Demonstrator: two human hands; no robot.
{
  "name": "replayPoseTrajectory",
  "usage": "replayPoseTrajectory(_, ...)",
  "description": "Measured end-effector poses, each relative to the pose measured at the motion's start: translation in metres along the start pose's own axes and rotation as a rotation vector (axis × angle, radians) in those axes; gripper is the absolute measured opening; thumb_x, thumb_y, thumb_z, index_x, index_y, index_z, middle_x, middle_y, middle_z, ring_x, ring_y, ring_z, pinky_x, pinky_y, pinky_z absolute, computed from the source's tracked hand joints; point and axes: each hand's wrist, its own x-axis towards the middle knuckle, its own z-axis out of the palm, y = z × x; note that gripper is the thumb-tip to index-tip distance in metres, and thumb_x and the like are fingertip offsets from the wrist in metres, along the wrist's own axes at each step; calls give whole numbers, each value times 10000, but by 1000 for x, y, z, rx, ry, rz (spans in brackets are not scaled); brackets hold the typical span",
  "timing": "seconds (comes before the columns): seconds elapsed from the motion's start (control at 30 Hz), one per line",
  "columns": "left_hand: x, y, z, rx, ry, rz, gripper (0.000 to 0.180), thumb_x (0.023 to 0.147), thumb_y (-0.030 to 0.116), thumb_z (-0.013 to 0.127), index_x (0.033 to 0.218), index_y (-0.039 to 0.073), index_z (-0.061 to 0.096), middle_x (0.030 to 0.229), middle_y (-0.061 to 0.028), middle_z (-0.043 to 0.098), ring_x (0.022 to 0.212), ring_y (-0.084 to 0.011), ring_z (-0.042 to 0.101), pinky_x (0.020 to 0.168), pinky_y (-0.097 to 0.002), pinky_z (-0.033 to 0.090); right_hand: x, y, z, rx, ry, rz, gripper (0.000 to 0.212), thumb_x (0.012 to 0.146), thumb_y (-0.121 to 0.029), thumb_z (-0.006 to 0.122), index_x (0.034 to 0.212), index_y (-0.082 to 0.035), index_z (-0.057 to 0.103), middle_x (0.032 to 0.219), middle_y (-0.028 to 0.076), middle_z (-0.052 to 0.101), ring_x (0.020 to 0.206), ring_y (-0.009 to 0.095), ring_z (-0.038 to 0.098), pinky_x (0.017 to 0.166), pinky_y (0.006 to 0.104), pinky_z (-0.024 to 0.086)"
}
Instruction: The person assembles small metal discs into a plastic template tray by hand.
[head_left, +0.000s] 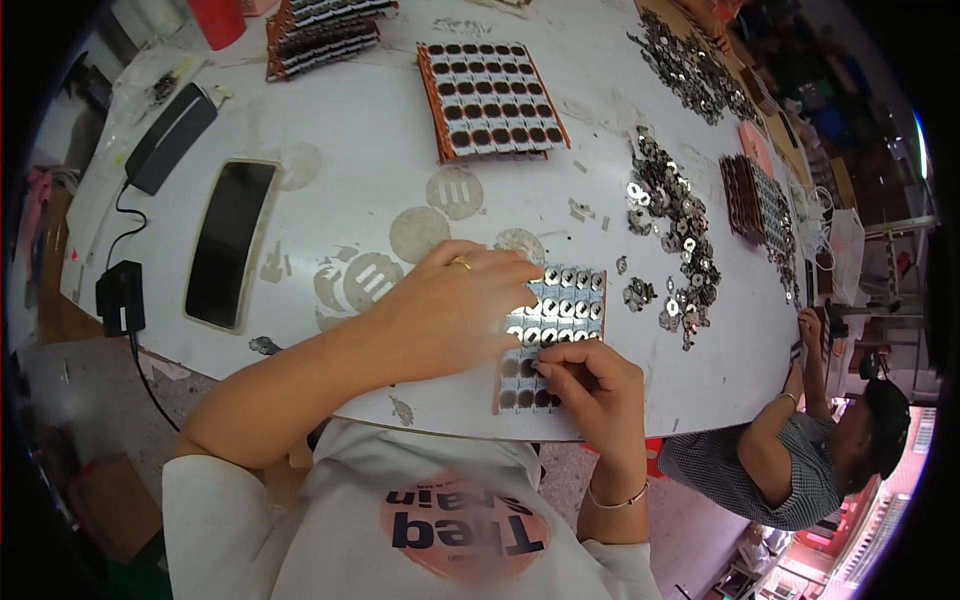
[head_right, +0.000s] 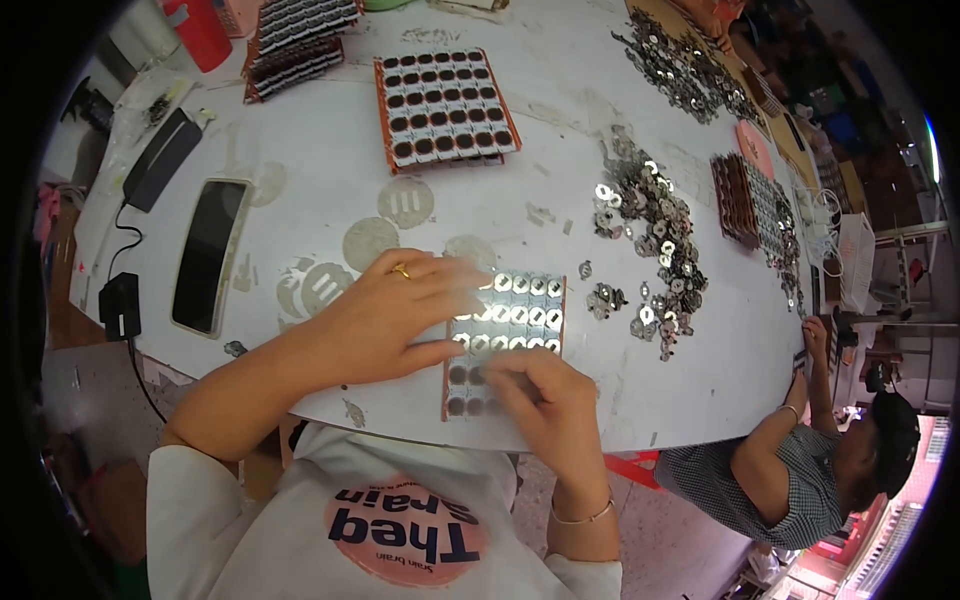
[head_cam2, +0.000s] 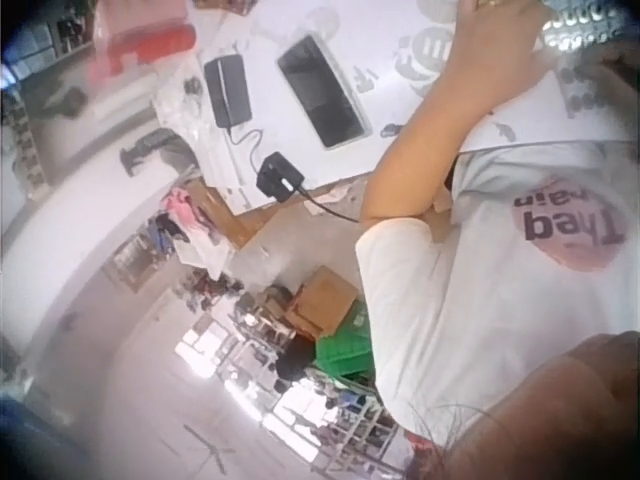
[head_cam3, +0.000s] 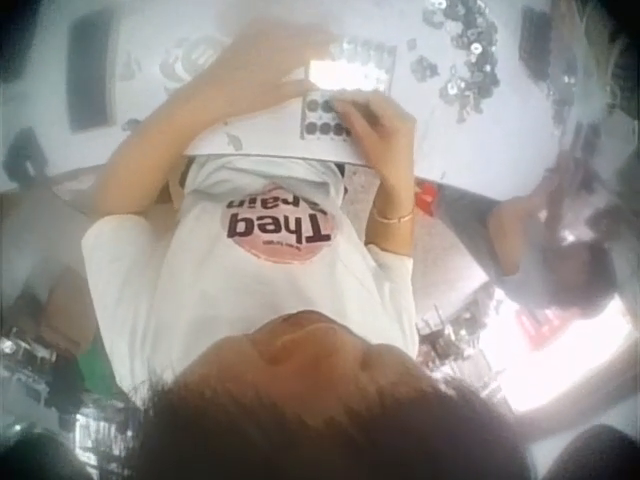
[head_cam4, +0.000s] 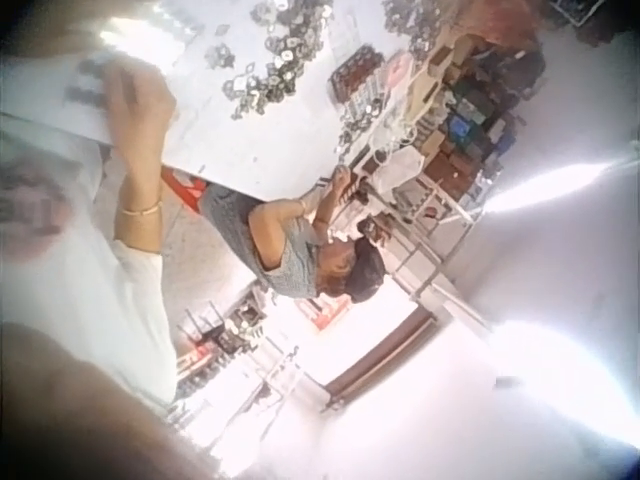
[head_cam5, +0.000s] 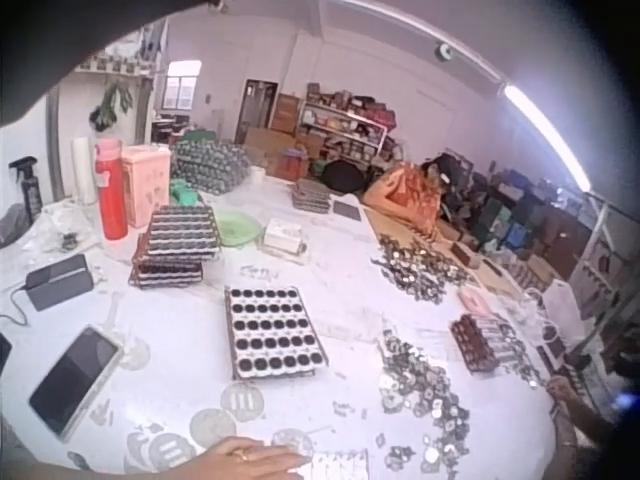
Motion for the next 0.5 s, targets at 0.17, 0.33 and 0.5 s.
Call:
replayPoseTrajectory(0.17,-3,2,7,36,11,-8,454,946,267,790,1364,157,649,1562,-61,594,1482,-264,507,1254,-556,268,-4,-11,12,41,-43,5,112,947,70,754,1043,13,755,915,23,735,748,51,649,653,221,521)
replayPoseTrajectory(0.33,-7,7,8,43,21,-26,445,941,256,791,1351,163,648,1557,-50,597,1485,-254,505,1248,-579,250,-4,-12,20,-198,-122,-134,147,938,-20,764,1073,-65,727,998,84,748,767,188,741,677,316,577)
replayPoseTrajectory(0.5,-8,7,10,50,41,-31,438,939,252,790,1344,161,648,1551,-41,600,1486,-251,503,1241,-583,248,-4,-14,20,-170,-88,-62,157,921,-26,772,1063,-69,722,966,76,729,708,204,705,649,328,559)
